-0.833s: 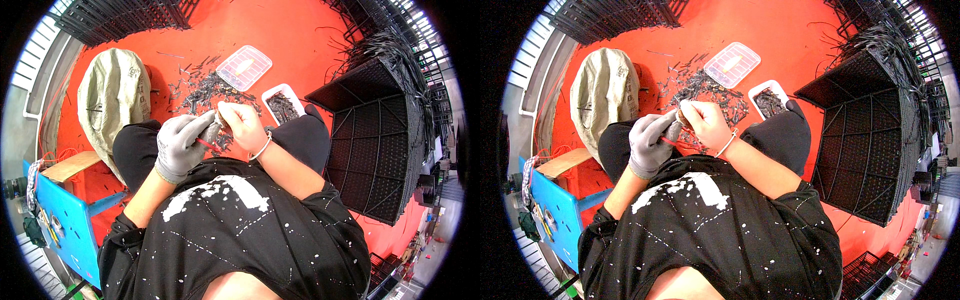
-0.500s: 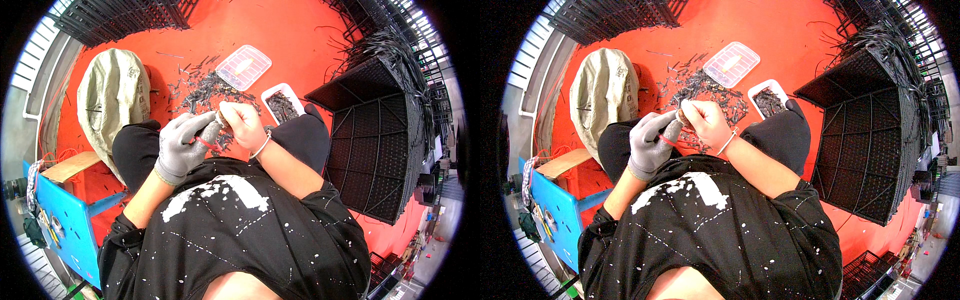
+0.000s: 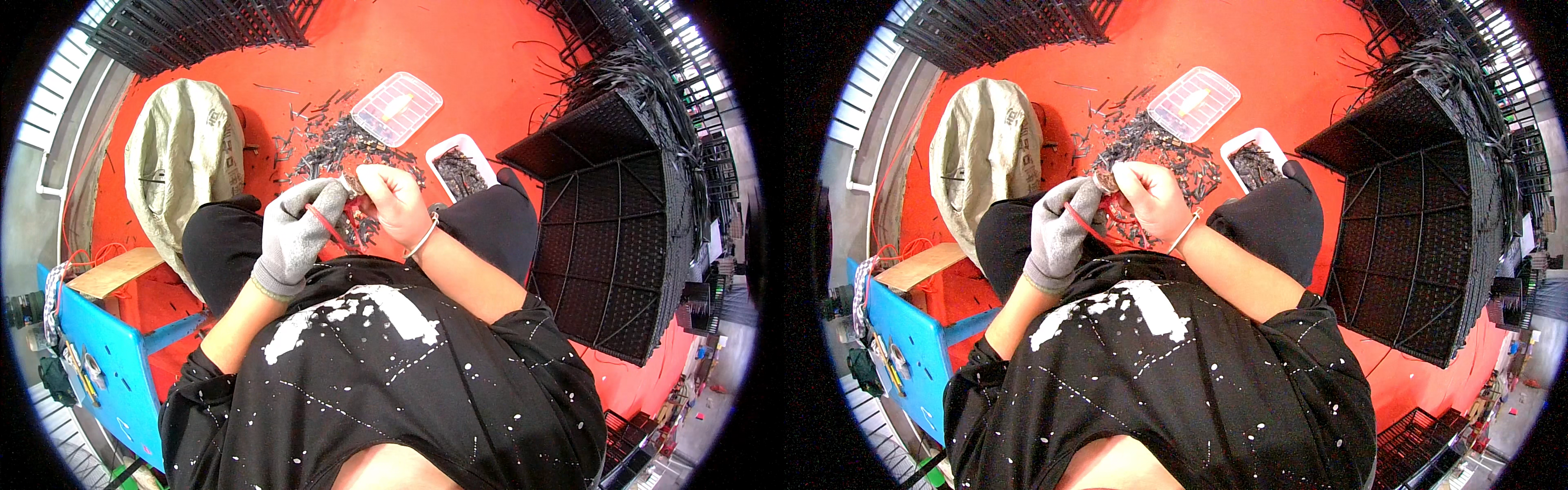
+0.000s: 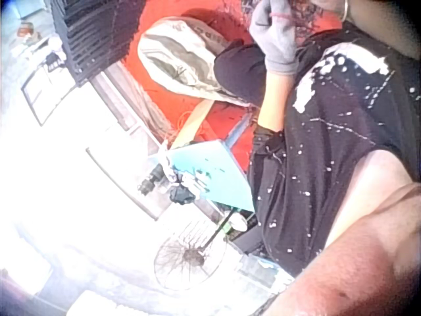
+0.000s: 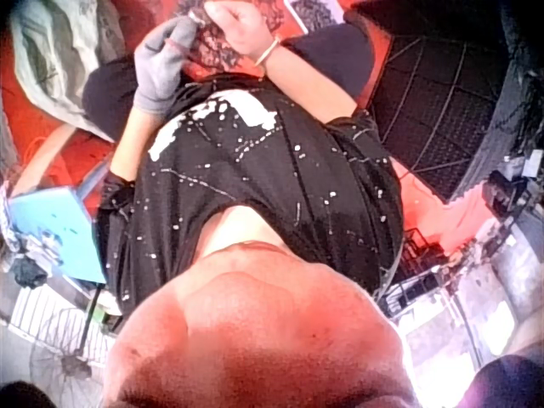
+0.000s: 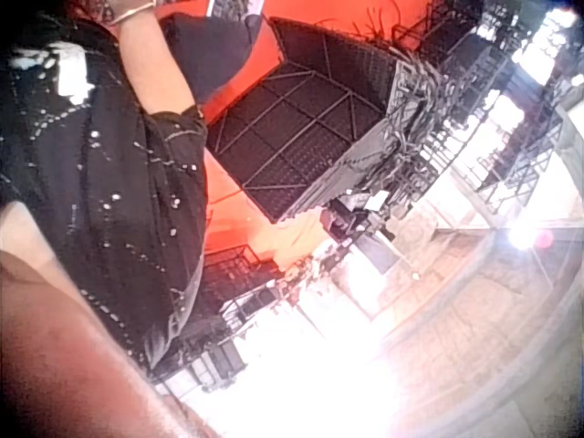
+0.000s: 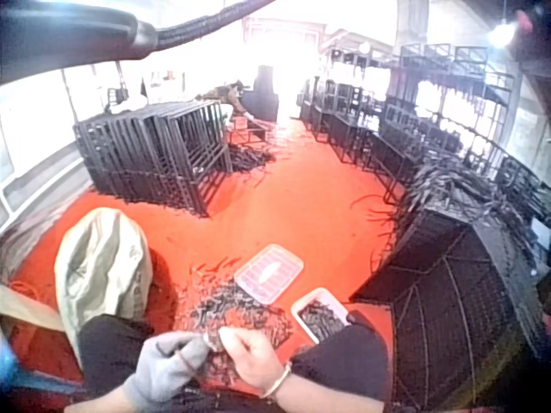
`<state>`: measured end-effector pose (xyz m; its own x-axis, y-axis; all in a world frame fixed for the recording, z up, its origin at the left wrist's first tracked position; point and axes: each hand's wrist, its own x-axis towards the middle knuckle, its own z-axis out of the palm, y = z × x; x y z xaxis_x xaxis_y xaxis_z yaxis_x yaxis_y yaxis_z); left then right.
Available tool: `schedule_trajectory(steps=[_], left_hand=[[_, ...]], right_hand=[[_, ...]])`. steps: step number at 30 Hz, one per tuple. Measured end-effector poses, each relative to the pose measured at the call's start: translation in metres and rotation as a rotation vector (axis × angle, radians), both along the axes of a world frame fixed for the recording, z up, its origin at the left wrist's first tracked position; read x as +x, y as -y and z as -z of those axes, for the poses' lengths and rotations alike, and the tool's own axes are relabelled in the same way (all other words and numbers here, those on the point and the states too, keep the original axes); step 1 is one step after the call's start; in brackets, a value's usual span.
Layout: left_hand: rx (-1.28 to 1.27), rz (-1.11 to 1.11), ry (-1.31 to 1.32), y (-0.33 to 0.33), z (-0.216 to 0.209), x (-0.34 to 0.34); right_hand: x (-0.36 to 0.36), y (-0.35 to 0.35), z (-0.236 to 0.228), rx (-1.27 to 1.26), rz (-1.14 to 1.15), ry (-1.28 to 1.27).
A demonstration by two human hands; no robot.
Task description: The person sits on the floor and sorts small black fasteners from a large pile on an orange mat. They pick up individual fasteners, inspect them, and place them into a white container. The person also handles a red cable, occasionally manipulating it with gloved hands.
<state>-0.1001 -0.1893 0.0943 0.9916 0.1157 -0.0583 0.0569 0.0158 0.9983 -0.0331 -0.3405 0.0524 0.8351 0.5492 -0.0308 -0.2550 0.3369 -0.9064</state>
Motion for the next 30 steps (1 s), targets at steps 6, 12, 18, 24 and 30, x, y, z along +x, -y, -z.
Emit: schedule_trajectory(steps=[6,12,18,24,30], left_hand=[[-0.033,0.010,-0.070,0.002,-0.004,0.002],[-0.036,-0.006,-0.095,0.003,0.002,0.003],[-0.127,-0.047,-0.080,0.000,0.012,0.007],[-0.195,-0.137,-0.115,-0.006,0.017,0.018],[-0.204,-0.261,-0.131,-0.028,0.047,0.024]], right_hand=[[-0.001,-0.003,0.001,-0.003,0.059,-0.043],[0.001,0.002,0.000,0.043,0.032,-0.145],[0.008,0.012,0.004,-0.033,0.015,-0.048],[0.028,0.026,0.008,-0.265,0.050,0.112],[0.112,0.080,0.005,-0.707,0.208,0.297]])
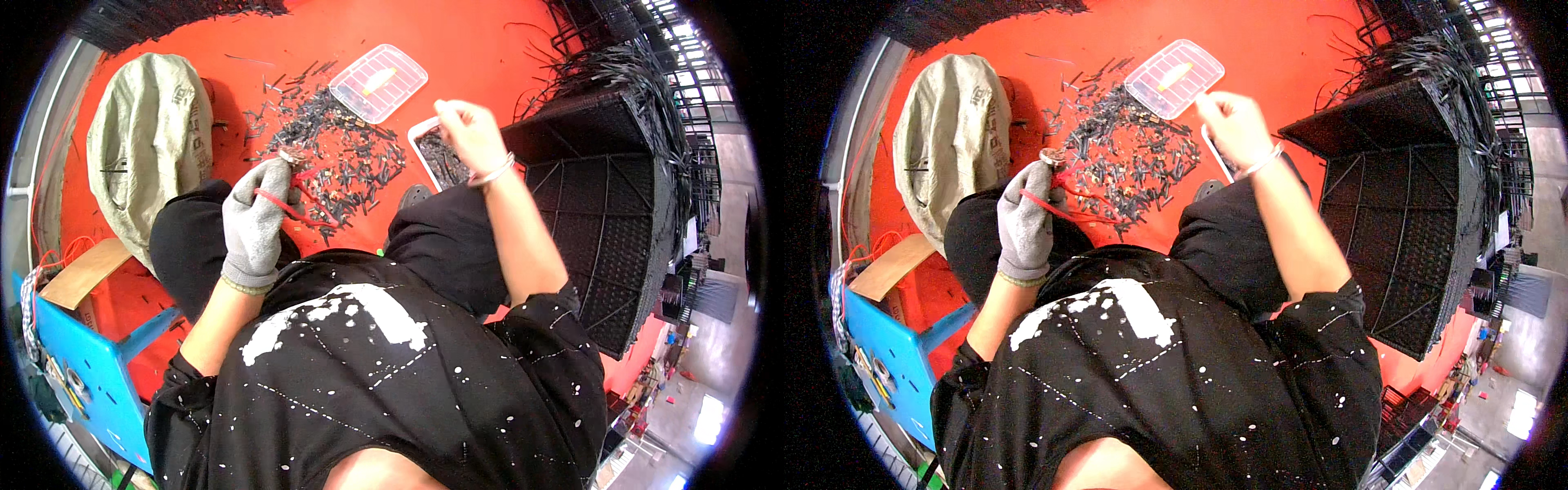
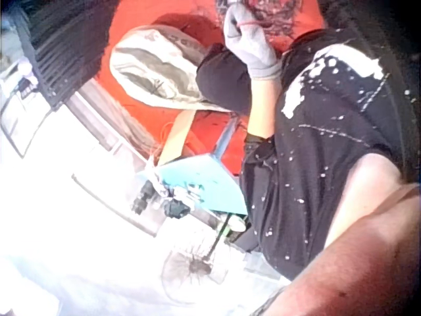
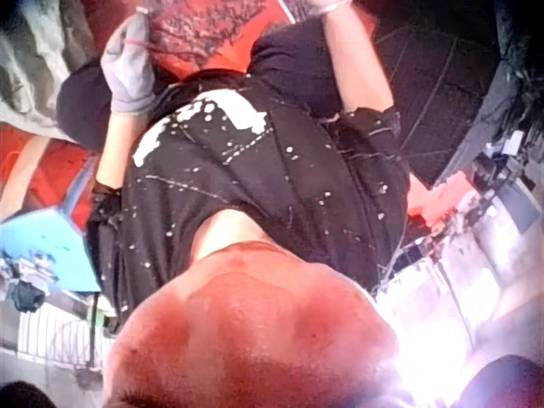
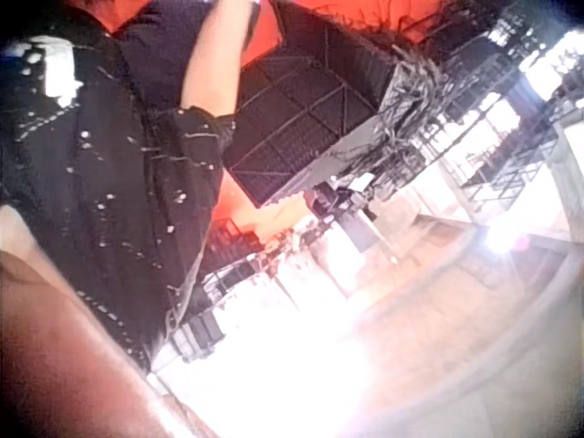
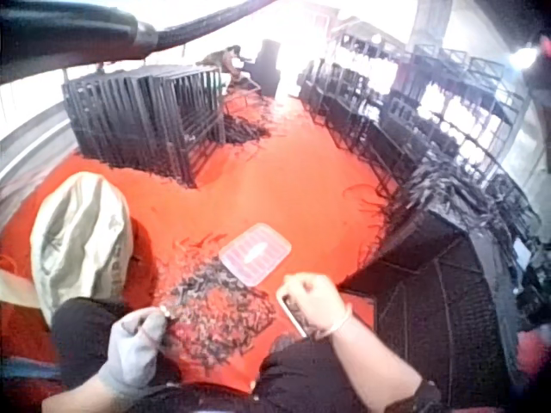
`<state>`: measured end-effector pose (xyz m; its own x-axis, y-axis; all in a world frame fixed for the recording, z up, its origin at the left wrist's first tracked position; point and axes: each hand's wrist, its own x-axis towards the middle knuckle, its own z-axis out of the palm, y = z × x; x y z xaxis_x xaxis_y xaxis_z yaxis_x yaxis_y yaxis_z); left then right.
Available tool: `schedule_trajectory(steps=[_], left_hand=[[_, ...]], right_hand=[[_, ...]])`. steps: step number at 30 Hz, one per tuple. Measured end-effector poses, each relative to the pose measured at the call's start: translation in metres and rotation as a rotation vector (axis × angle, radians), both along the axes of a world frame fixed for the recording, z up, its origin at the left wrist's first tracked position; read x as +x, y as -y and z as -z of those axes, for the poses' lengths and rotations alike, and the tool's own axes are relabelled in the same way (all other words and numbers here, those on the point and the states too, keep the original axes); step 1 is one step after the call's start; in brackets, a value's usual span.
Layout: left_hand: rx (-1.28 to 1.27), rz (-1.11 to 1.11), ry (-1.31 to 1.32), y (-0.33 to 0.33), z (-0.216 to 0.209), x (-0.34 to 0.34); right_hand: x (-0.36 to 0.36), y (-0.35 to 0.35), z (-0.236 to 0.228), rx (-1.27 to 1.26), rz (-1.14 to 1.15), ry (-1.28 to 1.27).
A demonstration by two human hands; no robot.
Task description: The person sits on the floor and sorts small black fasteners from a large pile on an orange mat. They pick up individual fasteners, inspect them, and place them into a white container. The person also handles a red cable, occasionally manipulating it with gloved hands.
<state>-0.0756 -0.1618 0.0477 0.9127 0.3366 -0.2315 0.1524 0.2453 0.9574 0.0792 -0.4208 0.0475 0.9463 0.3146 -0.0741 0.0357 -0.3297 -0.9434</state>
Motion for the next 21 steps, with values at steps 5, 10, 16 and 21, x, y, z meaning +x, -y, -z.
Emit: schedule_trajectory(steps=[5,10,16,21], left_hand=[[0.000,-0.013,-0.023,-0.004,0.025,0.012],[0.018,0.019,-0.102,-0.007,0.046,0.027],[0.068,0.049,-0.171,-0.007,0.062,0.046],[0.029,0.088,-0.237,0.006,0.068,0.064]], right_hand=[[0.105,0.062,0.045,-0.981,-0.129,0.313],[0.155,0.122,0.115,-1.417,-0.211,0.235],[0.177,0.157,0.182,-1.577,-0.254,0.058],[0.185,0.191,0.220,-1.629,-0.341,-0.029]])
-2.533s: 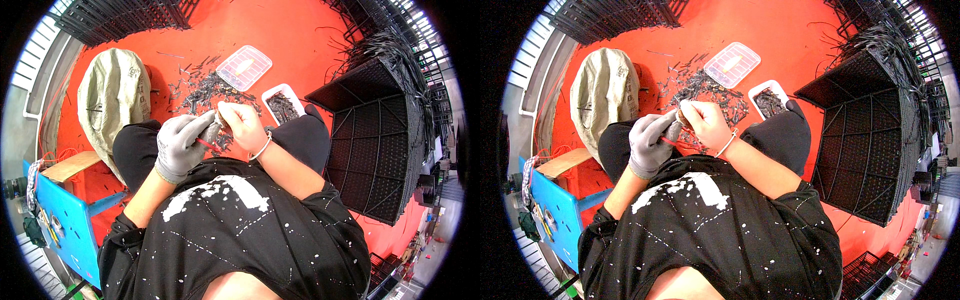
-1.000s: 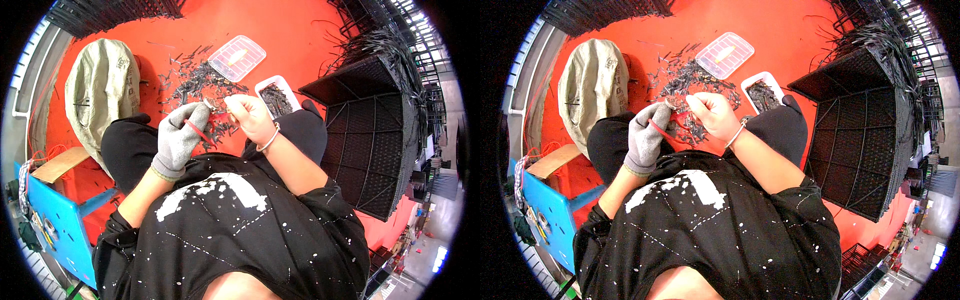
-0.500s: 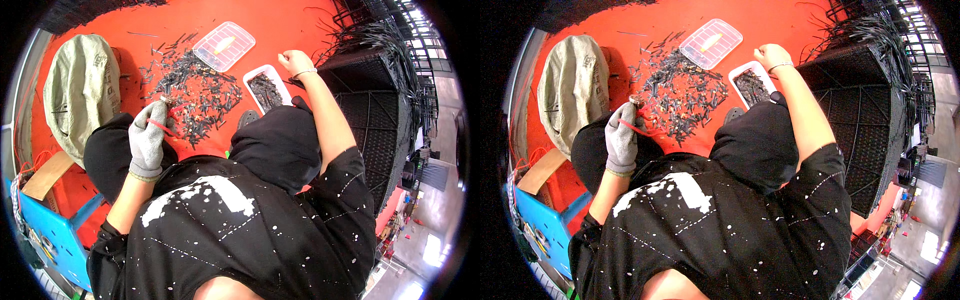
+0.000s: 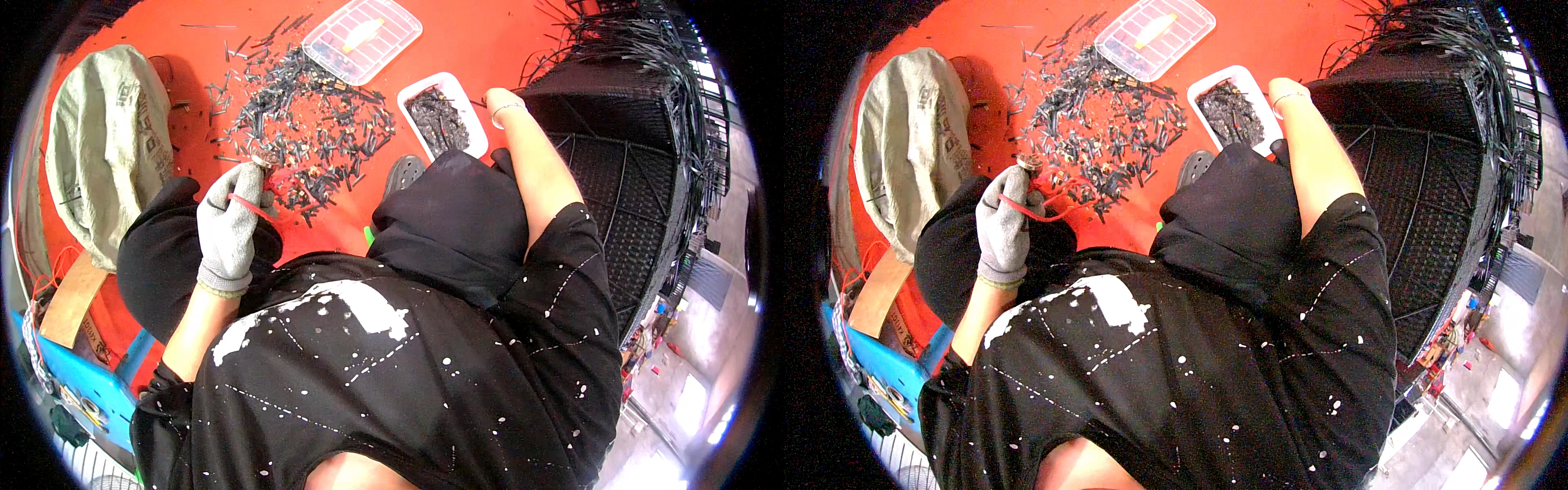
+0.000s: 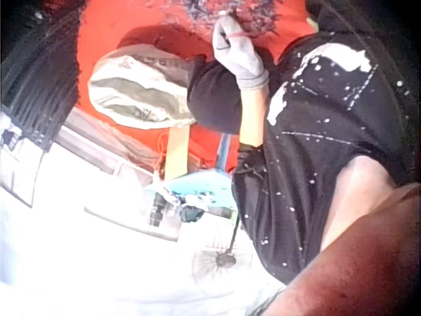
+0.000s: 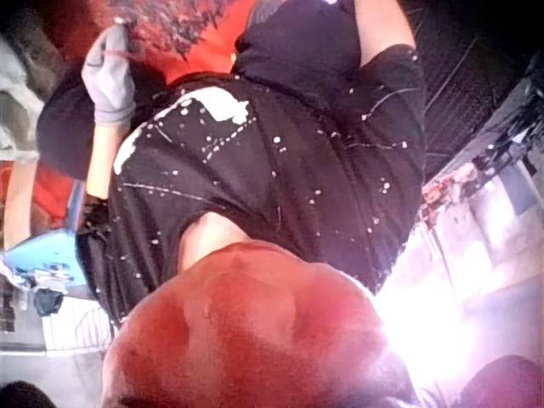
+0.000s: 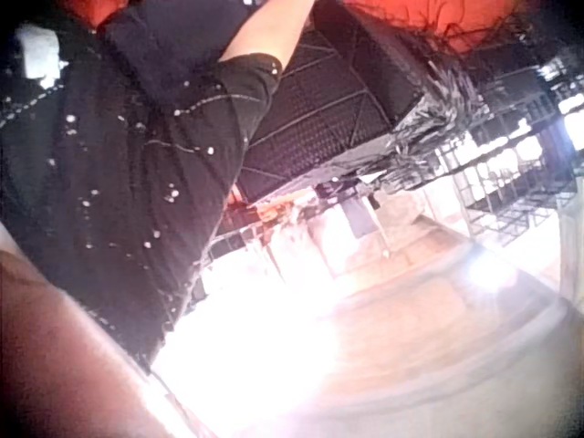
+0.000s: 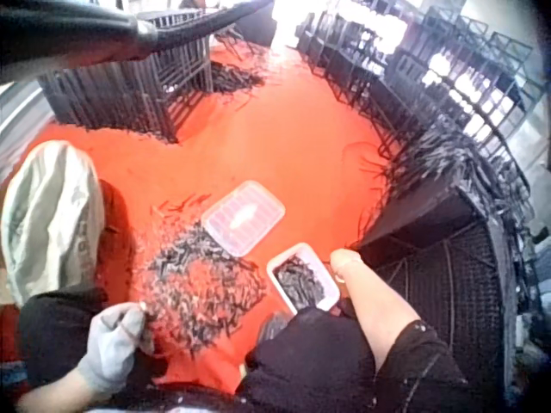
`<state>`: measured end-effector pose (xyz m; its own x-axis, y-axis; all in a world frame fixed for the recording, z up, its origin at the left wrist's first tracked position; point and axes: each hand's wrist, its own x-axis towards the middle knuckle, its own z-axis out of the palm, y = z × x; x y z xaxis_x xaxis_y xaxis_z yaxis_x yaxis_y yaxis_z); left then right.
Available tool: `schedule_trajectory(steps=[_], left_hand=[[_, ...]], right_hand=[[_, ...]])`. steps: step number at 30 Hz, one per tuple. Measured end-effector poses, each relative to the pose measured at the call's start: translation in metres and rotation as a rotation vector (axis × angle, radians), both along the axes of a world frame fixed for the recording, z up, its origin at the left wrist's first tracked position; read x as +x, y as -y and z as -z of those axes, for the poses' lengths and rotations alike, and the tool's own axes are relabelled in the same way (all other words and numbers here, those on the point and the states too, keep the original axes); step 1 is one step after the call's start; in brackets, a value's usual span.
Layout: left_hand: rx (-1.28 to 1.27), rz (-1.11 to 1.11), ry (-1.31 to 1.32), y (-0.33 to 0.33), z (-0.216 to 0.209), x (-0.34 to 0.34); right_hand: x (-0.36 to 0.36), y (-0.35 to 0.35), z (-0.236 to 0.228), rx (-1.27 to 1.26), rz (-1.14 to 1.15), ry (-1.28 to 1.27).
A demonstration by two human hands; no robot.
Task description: The person sits on the floor and sorts small black fasteners from a large pile on an orange mat. They pick up individual fasteners, inspect them, and place them into a white container. The person also handles a red cable, occasionally manipulating it with gloved hands.
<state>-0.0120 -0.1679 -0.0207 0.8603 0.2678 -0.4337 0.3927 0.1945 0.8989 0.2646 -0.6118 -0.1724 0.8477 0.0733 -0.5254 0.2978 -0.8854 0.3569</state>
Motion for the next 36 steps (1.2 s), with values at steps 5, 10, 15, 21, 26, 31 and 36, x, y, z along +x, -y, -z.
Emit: schedule_trajectory(steps=[5,10,15,21,26,31,36], left_hand=[[0.008,-0.019,-0.048,0.007,-0.004,0.006],[-0.050,0.003,-0.033,0.009,0.003,0.009],[-0.131,0.004,0.014,0.002,0.005,0.007],[-0.515,-0.083,0.155,-0.008,0.021,0.003],[-0.480,-0.068,0.162,-0.031,0.023,-0.014],[-0.313,-0.002,0.356,-0.013,0.005,-0.019],[-0.114,-0.045,0.313,-0.008,-0.020,-0.039]], right_hand=[[-0.013,-0.035,-0.024,0.025,0.058,-0.019],[-0.006,-0.005,-0.004,0.063,0.034,-0.092],[-0.010,-0.029,-0.033,0.119,0.115,0.019],[-0.036,-0.097,-0.090,1.112,0.042,-0.193],[-0.127,-0.245,-0.163,1.332,0.018,-0.399],[-0.210,-0.290,-0.173,1.726,0.456,-0.637],[-0.245,-0.321,-0.165,1.980,1.033,-0.800]])
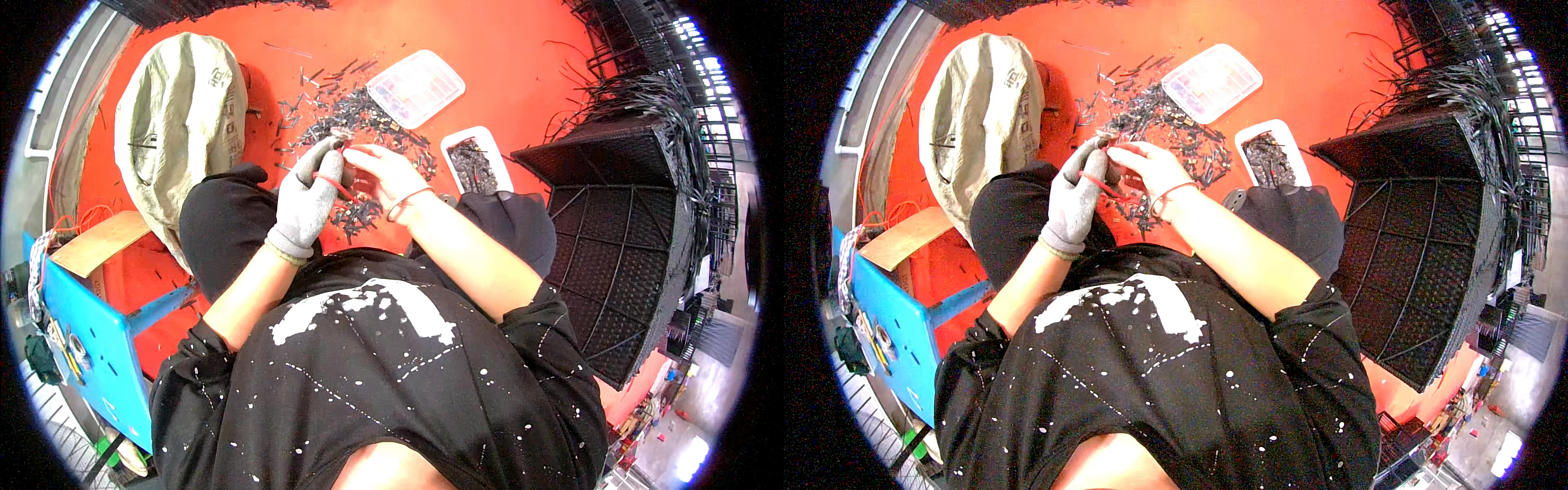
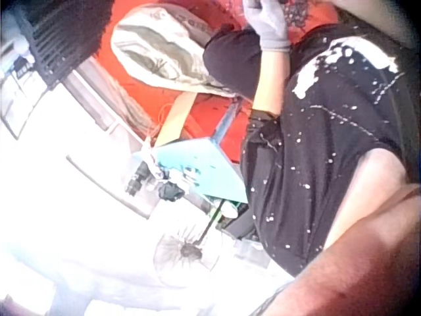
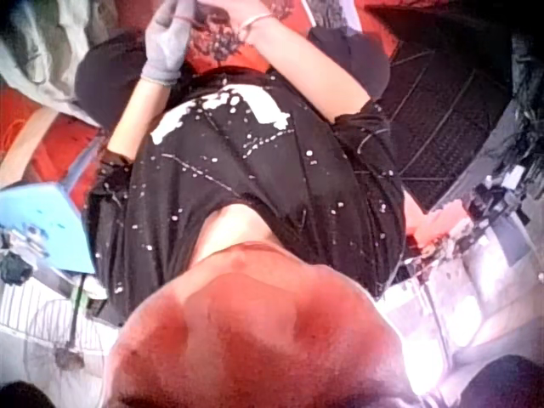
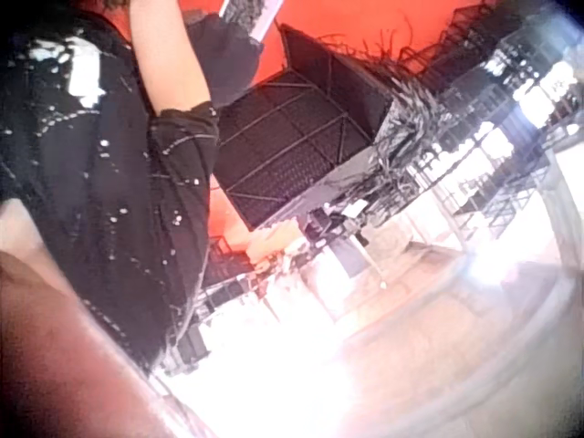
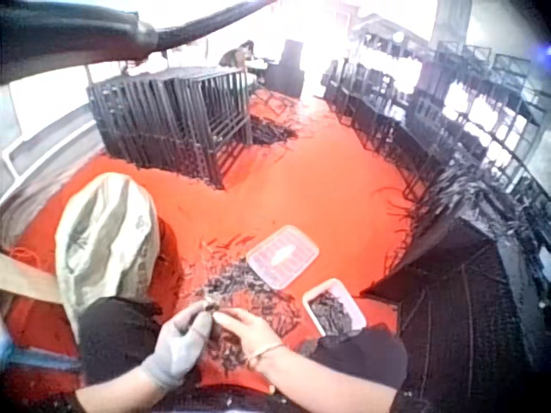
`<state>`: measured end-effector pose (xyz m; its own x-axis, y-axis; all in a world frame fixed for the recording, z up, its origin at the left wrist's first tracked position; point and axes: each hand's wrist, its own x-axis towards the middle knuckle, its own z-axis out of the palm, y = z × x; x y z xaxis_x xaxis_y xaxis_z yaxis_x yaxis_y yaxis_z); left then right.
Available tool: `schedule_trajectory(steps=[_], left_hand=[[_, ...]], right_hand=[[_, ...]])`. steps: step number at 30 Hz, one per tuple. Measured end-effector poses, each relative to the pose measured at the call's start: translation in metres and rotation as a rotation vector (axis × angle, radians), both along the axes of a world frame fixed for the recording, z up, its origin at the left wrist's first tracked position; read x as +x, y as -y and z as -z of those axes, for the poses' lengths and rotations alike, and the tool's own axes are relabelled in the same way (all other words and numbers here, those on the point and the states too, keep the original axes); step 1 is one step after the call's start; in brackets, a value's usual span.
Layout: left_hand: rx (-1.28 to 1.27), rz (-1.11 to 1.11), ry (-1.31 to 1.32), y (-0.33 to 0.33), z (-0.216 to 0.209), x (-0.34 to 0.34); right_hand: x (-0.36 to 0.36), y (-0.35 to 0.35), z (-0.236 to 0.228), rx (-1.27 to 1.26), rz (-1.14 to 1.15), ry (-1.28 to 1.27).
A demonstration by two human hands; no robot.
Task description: The person sits on the floor and sorts small black fasteners from a large pile on an orange mat. They pick up individual fasteners, inspect them, and place them into a white container. The person also handles a red cable, occasionally manipulating it with gloved hands.
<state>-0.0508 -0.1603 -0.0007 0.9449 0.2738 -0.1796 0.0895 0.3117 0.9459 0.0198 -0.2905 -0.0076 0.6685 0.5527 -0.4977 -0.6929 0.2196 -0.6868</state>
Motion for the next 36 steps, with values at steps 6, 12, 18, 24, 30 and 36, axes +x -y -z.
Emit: schedule_trajectory(steps=[6,12,18,24,30,36], left_hand=[[0.068,0.075,0.092,0.001,-0.016,-0.015],[0.722,0.005,0.307,-0.003,-0.018,-0.022],[0.852,0.120,0.265,0.002,-0.050,-0.026],[0.860,0.274,0.149,-0.007,-0.059,-0.022],[1.065,0.356,0.089,-0.024,-0.073,-0.021],[1.034,0.666,0.031,-0.063,-0.080,-0.026]], right_hand=[[-0.014,-0.001,0.000,0.091,-0.021,0.022],[-0.021,-0.003,-0.009,0.163,-0.017,-0.041],[-0.017,0.005,-0.013,0.313,-0.012,-0.002],[-0.024,0.005,-0.019,0.246,-0.005,-0.026],[-0.014,0.013,-0.011,0.168,0.092,0.027],[0.037,0.053,0.002,-0.251,0.456,0.326]])
